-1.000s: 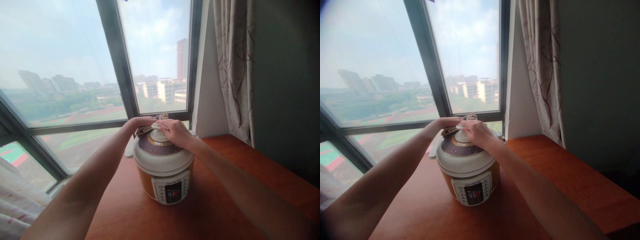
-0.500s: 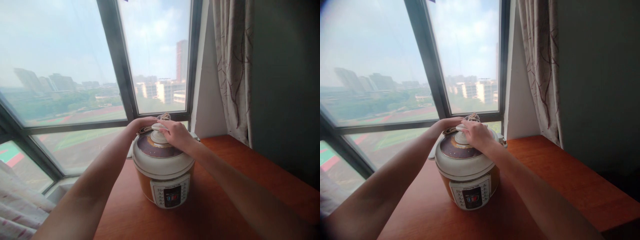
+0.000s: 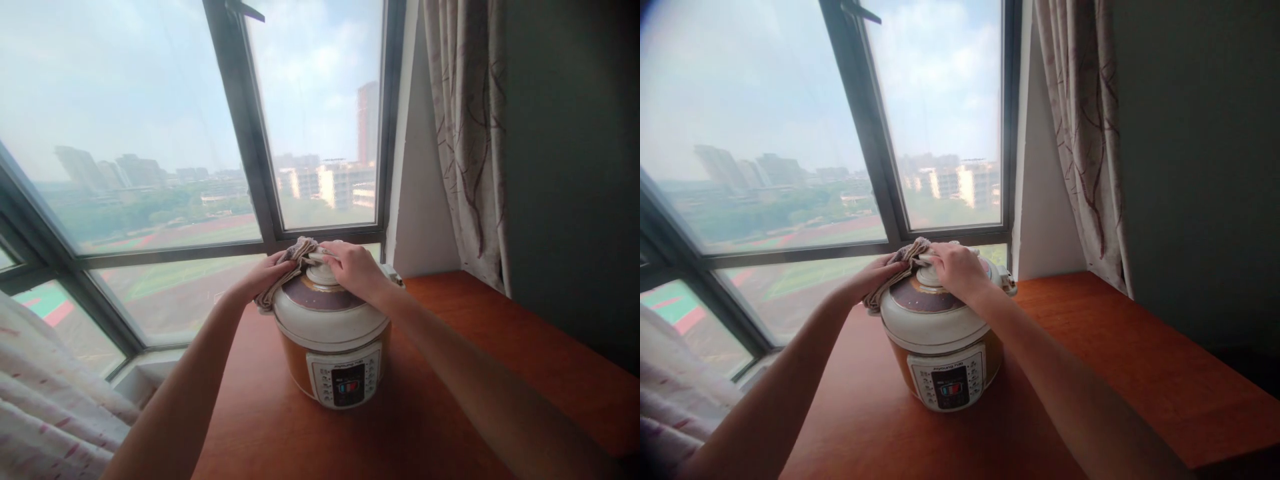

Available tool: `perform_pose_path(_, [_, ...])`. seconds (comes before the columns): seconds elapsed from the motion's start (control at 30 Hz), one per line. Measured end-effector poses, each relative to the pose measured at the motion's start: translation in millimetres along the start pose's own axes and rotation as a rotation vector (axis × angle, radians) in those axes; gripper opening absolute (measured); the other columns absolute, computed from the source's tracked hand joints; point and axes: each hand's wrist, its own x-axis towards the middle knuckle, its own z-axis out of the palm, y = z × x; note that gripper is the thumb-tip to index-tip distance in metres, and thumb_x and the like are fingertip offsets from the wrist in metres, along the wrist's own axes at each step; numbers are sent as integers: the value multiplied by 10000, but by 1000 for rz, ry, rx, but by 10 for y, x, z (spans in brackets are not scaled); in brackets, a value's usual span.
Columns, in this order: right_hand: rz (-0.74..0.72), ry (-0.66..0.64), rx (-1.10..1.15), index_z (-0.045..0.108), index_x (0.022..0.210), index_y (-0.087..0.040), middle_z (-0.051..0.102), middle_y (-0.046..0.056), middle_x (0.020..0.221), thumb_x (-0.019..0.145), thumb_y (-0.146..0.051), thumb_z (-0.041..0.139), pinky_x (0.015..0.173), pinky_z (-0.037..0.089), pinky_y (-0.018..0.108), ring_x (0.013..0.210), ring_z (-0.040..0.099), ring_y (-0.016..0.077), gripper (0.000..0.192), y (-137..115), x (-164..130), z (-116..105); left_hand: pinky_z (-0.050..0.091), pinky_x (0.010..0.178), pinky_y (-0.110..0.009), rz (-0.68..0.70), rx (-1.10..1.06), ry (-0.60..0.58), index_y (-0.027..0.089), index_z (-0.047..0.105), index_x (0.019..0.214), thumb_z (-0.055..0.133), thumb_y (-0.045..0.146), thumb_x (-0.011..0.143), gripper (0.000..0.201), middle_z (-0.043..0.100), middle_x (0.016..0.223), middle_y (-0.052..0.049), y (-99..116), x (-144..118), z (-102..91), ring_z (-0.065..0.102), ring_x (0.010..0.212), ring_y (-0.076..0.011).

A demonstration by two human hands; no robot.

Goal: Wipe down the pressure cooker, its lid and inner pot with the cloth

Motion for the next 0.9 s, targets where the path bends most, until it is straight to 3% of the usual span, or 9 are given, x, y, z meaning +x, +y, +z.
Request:
perform_pose_path(0.2, [67, -26, -26, 627, 1336, -212, 692, 83, 1296, 974, -299, 531, 1045, 459, 325, 1207, 639, 235, 384, -3, 17, -1, 336, 1180, -426, 203, 406, 342, 258, 623, 1344, 524, 512, 887, 533, 499, 1518, -51, 3, -658, 285, 451, 1397, -322])
perform_pose_path(0.33, [76, -56, -39, 598, 1373, -208, 696, 86, 1289, 972, -306, 526, 1045, 459, 329, 1207, 640, 239, 419, -17, 25, -25, 375, 1151, -460, 181, 556, 443, 322, 530, 1440, 506, 490, 888, 577, 394, 1590, -27, 89, -1064, 638, 433, 1414, -338])
perform_pose_path(0.43, [72, -59, -53, 593, 1375, -211, 699, 80, 1286, 976, -314, 521, 1032, 464, 322, 1201, 643, 234, 418, -26, 23, -40, 398, 1126, -478, 165, 586, 538, 352, 456, 1489, 511, 494, 881, 627, 349, 1614, -21, 122, -1214, 800, 417, 1426, -340])
perform_pose_path(0.5, [67, -55, -58, 598, 1366, -210, 703, 79, 1278, 977, -313, 521, 1024, 467, 313, 1196, 645, 230, 409, -25, 21, -43, 400, 1121, -470, 143, 590, 543, 365, 456, 1484, 505, 503, 877, 624, 371, 1603, -16, 126, -1193, 780, 431, 1417, -336])
perform_pose_path(0.6, [60, -52, -72, 599, 1361, -208, 706, 80, 1272, 979, -308, 521, 1018, 468, 305, 1193, 647, 226, 402, -17, 24, -45, 403, 1109, -466, 71, 593, 485, 354, 493, 1453, 501, 523, 860, 616, 440, 1560, -29, 128, -996, 582, 472, 1381, -348])
perform_pose_path(0.7, [43, -56, -88, 592, 1365, -207, 703, 81, 1277, 984, -307, 517, 1017, 468, 308, 1195, 646, 231, 401, -10, 32, -47, 397, 1108, -455, 87, 557, 345, 253, 550, 1402, 512, 494, 842, 610, 549, 1458, -85, 120, -689, 322, 530, 1310, -350])
perform_pose_path(0.77, [40, -57, -95, 587, 1367, -201, 708, 85, 1265, 981, -306, 525, 1004, 474, 311, 1183, 653, 238, 405, -9, 37, -46, 424, 1081, -433, 134, 460, 249, 193, 577, 1367, 545, 447, 821, 604, 617, 1375, -109, 94, -475, 182, 569, 1254, -341])
perform_pose_path(0.9, [42, -55, -104, 591, 1356, -192, 716, 90, 1248, 981, -297, 525, 986, 482, 312, 1157, 667, 242, 394, -11, 37, -41, 451, 1057, -401, 191, 153, 61, 183, 587, 1356, 602, 475, 812, 617, 677, 1296, -116, 4, -128, 24, 602, 1207, -313])
